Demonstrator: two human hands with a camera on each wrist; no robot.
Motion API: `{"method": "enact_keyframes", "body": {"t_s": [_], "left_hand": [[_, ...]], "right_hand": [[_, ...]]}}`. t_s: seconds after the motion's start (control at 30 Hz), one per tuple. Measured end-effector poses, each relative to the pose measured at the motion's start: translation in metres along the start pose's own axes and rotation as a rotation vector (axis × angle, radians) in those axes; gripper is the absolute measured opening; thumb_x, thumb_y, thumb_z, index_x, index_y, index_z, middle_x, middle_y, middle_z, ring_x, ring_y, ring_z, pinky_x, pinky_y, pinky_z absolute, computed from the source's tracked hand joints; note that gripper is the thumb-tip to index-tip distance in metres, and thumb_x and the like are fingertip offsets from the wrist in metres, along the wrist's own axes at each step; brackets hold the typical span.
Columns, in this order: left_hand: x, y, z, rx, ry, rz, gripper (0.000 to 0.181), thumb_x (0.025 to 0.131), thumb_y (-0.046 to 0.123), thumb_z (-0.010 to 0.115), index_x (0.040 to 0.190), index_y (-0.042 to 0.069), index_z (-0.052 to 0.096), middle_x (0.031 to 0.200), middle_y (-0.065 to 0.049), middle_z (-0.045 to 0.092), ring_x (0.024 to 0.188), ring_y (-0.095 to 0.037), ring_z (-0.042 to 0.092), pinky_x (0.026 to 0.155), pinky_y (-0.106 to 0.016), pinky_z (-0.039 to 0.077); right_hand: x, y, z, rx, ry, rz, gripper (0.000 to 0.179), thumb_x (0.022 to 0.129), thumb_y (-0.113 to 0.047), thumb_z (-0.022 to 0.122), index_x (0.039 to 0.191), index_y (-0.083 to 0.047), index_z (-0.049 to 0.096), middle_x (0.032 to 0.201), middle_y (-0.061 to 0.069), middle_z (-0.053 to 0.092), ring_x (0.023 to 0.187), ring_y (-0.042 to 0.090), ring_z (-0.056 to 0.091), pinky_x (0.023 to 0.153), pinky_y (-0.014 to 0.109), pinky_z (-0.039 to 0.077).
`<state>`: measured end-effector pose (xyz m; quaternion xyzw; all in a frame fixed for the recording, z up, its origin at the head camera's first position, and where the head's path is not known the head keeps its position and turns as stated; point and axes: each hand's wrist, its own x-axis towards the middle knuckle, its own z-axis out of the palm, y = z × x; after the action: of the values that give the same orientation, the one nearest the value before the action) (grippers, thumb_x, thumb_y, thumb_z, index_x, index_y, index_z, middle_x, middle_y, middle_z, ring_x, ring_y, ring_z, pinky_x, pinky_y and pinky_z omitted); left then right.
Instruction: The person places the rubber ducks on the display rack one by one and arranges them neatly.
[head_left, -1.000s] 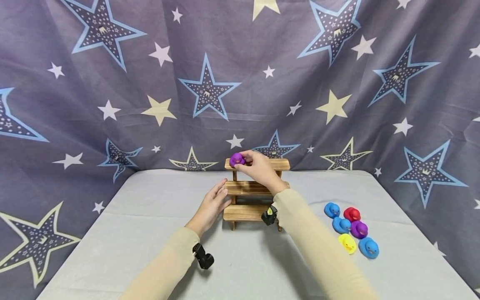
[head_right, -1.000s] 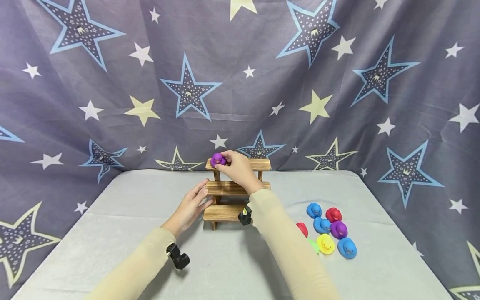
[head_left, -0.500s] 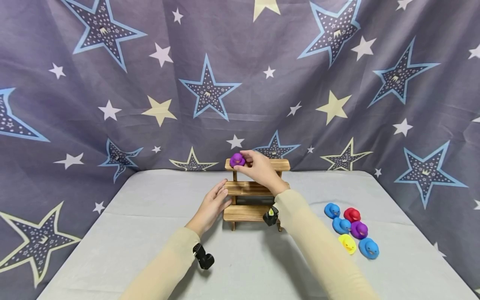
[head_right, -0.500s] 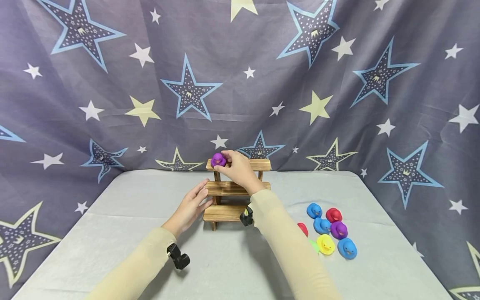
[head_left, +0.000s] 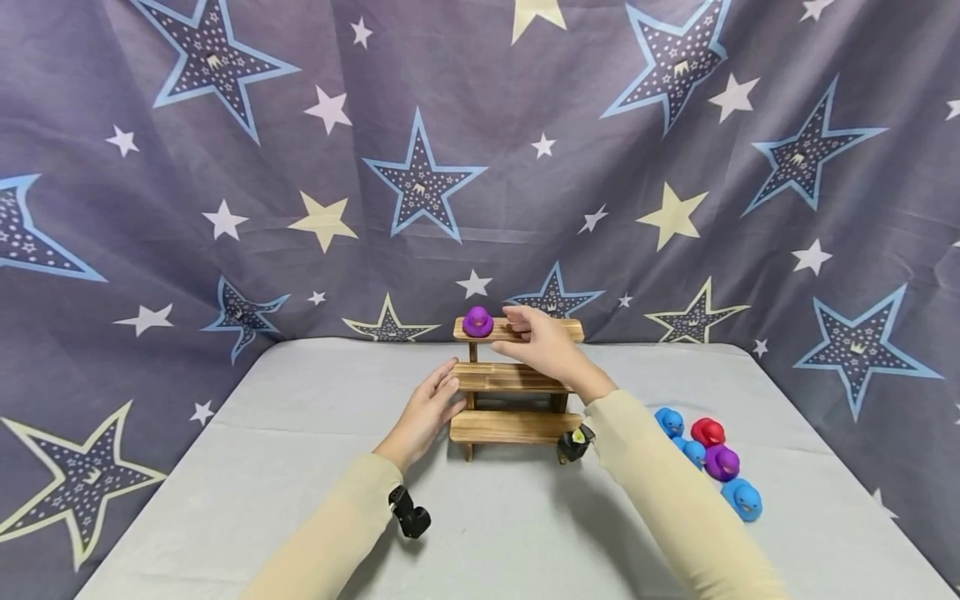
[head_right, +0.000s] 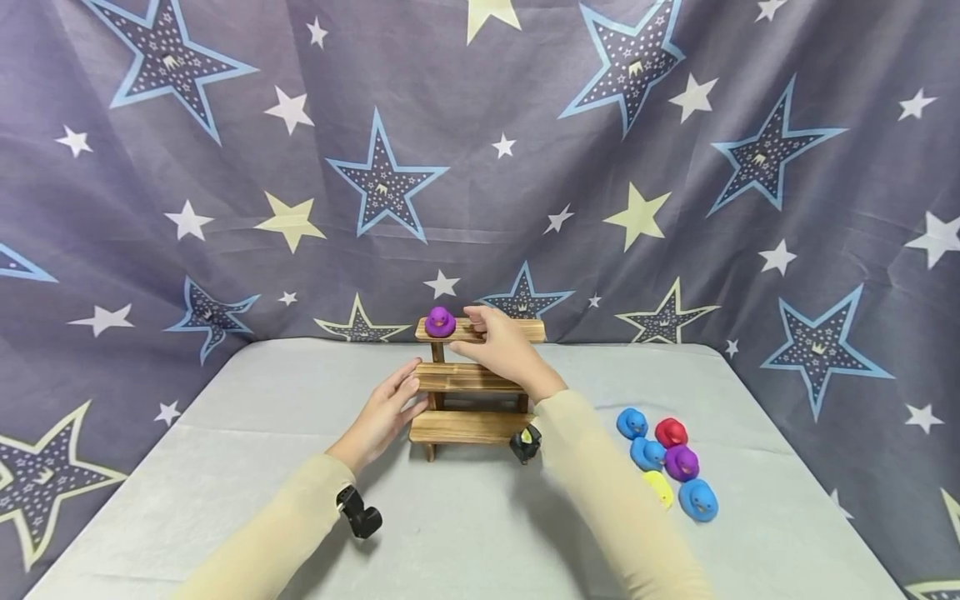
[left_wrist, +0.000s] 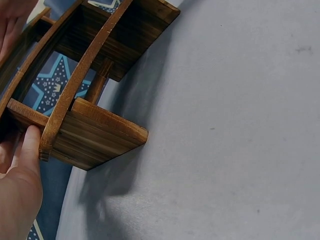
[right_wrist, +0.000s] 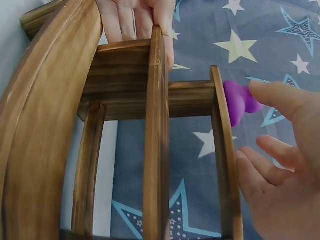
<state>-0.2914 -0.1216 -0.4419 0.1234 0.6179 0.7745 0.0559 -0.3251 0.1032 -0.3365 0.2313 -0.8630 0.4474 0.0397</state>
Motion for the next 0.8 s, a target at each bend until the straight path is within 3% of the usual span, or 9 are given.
{"method": "enact_keyframes", "body": {"t_s": [0.23,0.43,0.8], "left_hand": [[0.001,-0.002,-0.001,-0.012,0.002,0.003,0.056,0.108,0.010,0.043,0.159,0.002,0.021,0.158,-0.025,0.026,0.143,-0.039,0.033,0.115,-0.045,0.038],[0.001,-0.001,0.000,-0.013,0.000,-0.002,0.056,0.108,0.010,0.043,0.159,0.002,0.020,0.159,-0.025,0.025,0.144,-0.039,0.031,0.115,-0.046,0.038],[-0.001,0.000,0.001,-0.007,0.005,0.009,0.056,0.108,0.009,0.043,0.158,0.001,0.020,0.158,-0.027,0.025,0.143,-0.040,0.031,0.115,-0.046,0.038]], "right_hand": [[-0.018,0.000,-0.016,-0.036,-0.033,-0.034,0.064,0.092,-0.026,0.076,0.145,-0.003,0.049,0.138,0.015,0.058,0.125,0.031,0.054,0.107,0.046,0.048],[-0.034,0.005,-0.031,-0.122,-0.008,-0.087,0.058,0.090,-0.026,0.077,0.140,-0.004,0.056,0.127,0.014,0.066,0.111,0.029,0.062,0.096,0.046,0.055],[-0.065,0.020,-0.055,-0.168,-0.001,-0.155,0.046,0.089,-0.020,0.078,0.129,-0.001,0.063,0.113,0.011,0.069,0.099,0.029,0.068,0.087,0.045,0.060]]}}
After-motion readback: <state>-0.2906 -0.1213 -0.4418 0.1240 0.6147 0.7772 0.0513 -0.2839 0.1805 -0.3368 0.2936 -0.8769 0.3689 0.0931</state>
